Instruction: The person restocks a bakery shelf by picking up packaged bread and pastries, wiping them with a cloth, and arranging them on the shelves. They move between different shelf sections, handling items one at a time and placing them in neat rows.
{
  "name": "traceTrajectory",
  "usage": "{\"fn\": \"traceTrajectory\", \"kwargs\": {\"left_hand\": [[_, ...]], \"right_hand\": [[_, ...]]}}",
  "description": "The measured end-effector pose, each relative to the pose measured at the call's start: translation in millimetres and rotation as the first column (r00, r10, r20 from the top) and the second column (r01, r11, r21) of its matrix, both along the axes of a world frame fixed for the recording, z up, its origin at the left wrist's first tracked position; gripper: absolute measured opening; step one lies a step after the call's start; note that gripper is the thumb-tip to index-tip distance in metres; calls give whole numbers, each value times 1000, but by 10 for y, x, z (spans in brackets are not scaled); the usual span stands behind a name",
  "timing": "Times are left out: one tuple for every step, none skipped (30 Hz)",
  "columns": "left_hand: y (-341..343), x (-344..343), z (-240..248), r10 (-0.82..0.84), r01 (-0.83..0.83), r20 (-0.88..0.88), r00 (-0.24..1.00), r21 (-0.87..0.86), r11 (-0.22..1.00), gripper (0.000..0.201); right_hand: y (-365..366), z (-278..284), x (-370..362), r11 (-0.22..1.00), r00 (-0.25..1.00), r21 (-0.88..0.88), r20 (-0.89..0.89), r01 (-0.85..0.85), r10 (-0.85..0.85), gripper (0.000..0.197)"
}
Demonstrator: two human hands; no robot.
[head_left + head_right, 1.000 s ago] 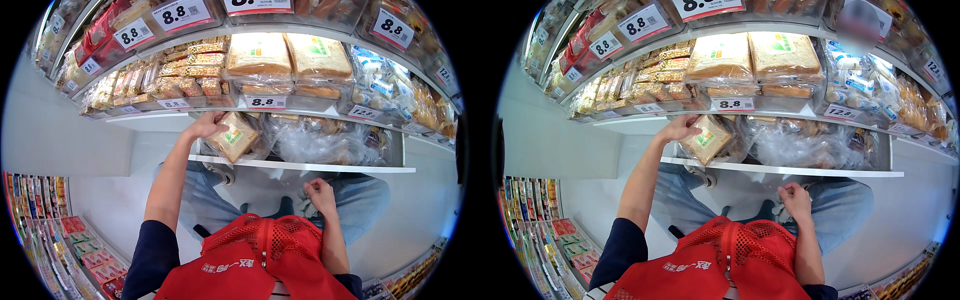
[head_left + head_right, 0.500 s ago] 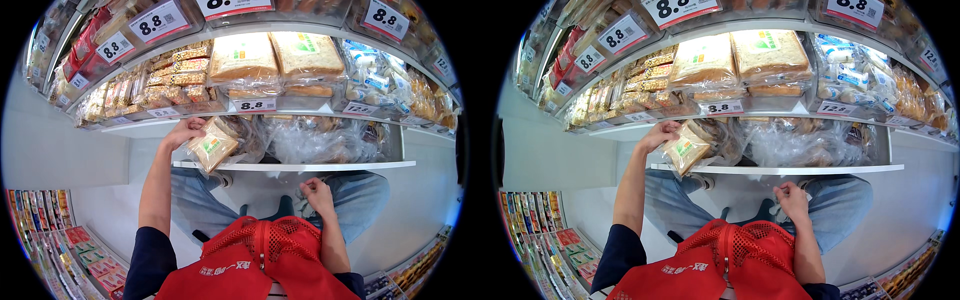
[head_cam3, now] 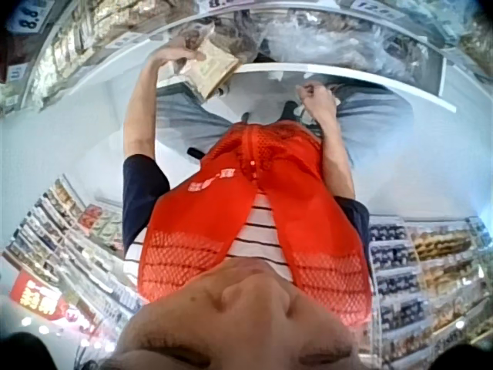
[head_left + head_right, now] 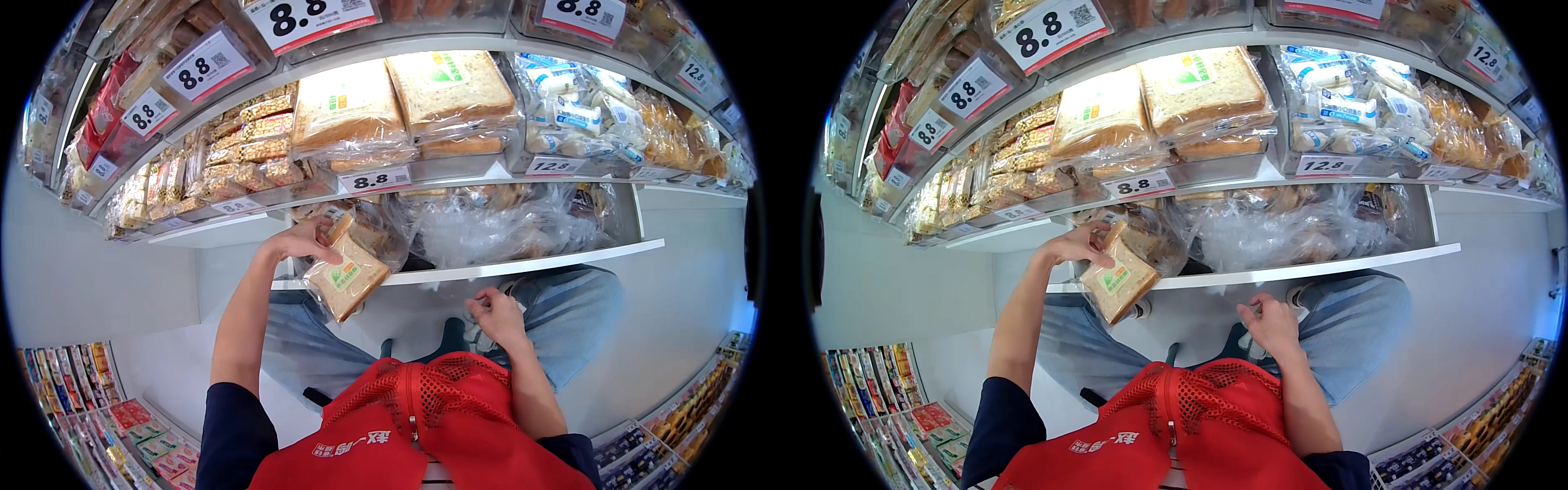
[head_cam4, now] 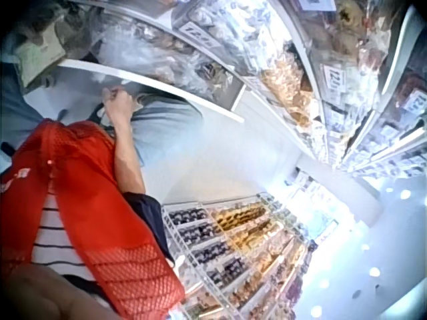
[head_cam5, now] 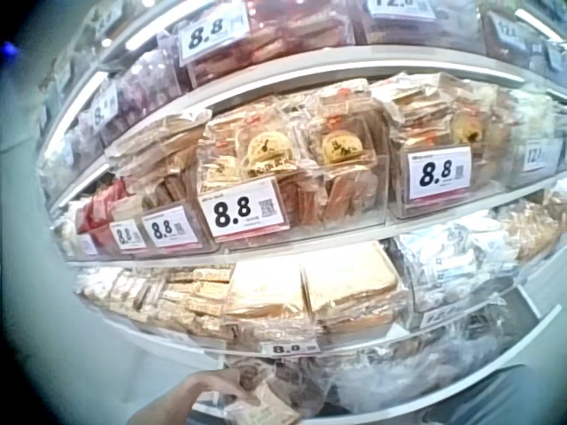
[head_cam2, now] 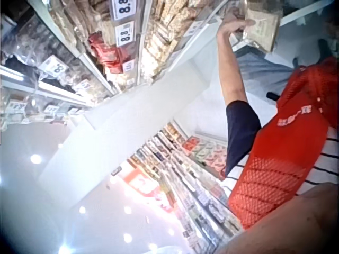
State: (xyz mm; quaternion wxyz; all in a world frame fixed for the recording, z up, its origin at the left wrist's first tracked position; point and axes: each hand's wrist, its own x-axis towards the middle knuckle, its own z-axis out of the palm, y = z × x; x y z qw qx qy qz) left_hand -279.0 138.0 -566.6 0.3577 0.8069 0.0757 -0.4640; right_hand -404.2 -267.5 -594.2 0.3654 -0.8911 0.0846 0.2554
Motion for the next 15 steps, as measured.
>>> {"fn": "traceTrajectory", "kwargs": {"left_hand": [[29, -15, -47, 29, -28, 22, 999, -32, 999, 108], [65, -44, -115, 59, -56, 42, 997, -65, 996, 105], [74, -71, -140, 89, -83, 60, 994, -96, 992, 103], [73, -96, -156, 83, -76, 84, 993, -90, 993, 94], [63, -88, -173, 54, -51, 86, 995, -39, 998, 90], [76, -97, -181, 31, -33, 85, 996, 17, 999, 86], [77, -114, -185, 9, -16, 84, 996, 73, 997, 82], [65, -149, -182, 73, -76, 85, 994, 27, 997, 72], [24, -148, -126, 80, -82, 50, 996, 47, 996, 71], [-43, -150, -29, 87, -88, 14, 996, 67, 994, 69], [-82, -148, 27, 94, -92, -22, 995, 87, 992, 67], [-83, -163, 32, 89, -88, -16, 996, 67, 994, 68], [-61, -196, 37, 83, -83, -10, 996, 46, 996, 68], [-36, -202, 39, 77, -76, -4, 997, 25, 997, 68], [-7, -195, 39, 100, -100, -5, 995, 16, 995, 67]], "right_hand": [[7, -7, 1, 1000, 1000, 2, 11, 13, -13, 38], [10, -14, 2, 1000, 999, 4, 22, 25, -26, 39], [19, -18, 2, 999, 999, 8, 32, 38, -38, 39], [16, -10, 21, 998, 998, 26, 14, 57, -58, 39], [5, -11, 24, 997, 998, 24, 15, 68, -69, 39], [8, -17, 25, 997, 997, 26, 15, 73, -73, 39], [8, -18, 26, 997, 997, 29, 15, 76, -77, 39], [4, -12, 28, 997, 997, 24, 16, 71, -72, 39], [6, -13, 27, 997, 998, 20, 16, 68, -68, 38], [10, -15, 24, 998, 998, 16, 16, 65, -65, 38], [17, -19, 19, 998, 998, 18, 24, 59, -59, 38], [16, -22, 8, 998, 998, 20, 33, 55, -56, 38], [16, -26, 0, 998, 998, 20, 41, 53, -54, 38], [19, -35, -3, 998, 998, 21, 39, 52, -52, 38], [24, -40, 1, 999, 998, 21, 37, 46, -47, 37]]}}
